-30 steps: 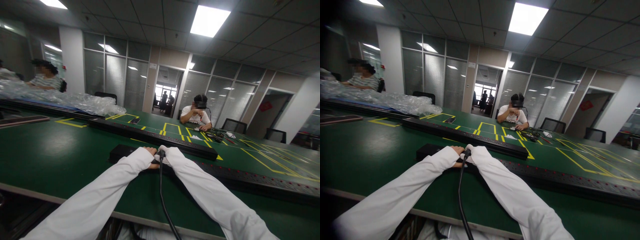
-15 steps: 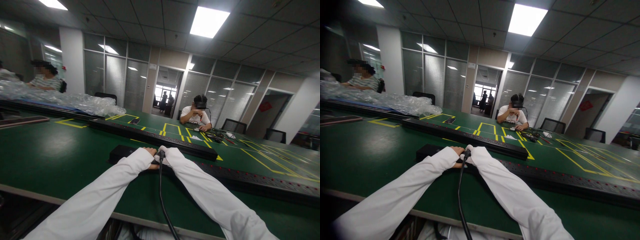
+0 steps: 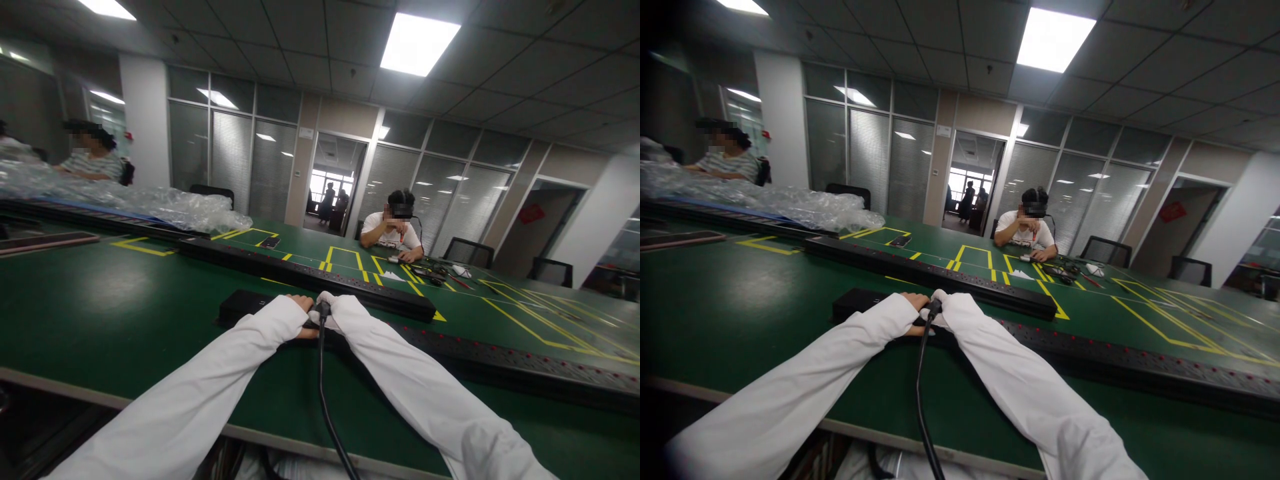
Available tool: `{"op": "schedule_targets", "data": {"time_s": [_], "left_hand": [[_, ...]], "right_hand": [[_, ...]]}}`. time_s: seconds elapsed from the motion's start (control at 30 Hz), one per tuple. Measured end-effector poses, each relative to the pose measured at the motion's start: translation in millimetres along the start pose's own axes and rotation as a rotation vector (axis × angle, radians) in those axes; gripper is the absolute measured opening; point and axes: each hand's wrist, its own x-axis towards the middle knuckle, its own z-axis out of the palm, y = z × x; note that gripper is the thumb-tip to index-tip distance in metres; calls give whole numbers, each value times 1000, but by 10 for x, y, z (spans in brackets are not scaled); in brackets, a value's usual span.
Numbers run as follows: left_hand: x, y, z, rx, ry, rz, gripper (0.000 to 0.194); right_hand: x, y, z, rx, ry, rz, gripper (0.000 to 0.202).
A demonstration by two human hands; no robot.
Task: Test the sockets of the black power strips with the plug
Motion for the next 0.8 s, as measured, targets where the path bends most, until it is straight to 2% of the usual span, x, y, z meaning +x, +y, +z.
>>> {"op": "schedule_targets", "data": {"time_s": [0.4,0.63,0.8], "left_hand": [[-7,39,-45,-1,-6,-30,61],[-17,14,-22,7,22,12,65],[-24,0,21,7,48,3,63]], "right_hand": [[10,30,53,-59,44,-2,36],[26,29,-2,93,-10,55,30],[52,149,-5,213,-68,27,30]]}}
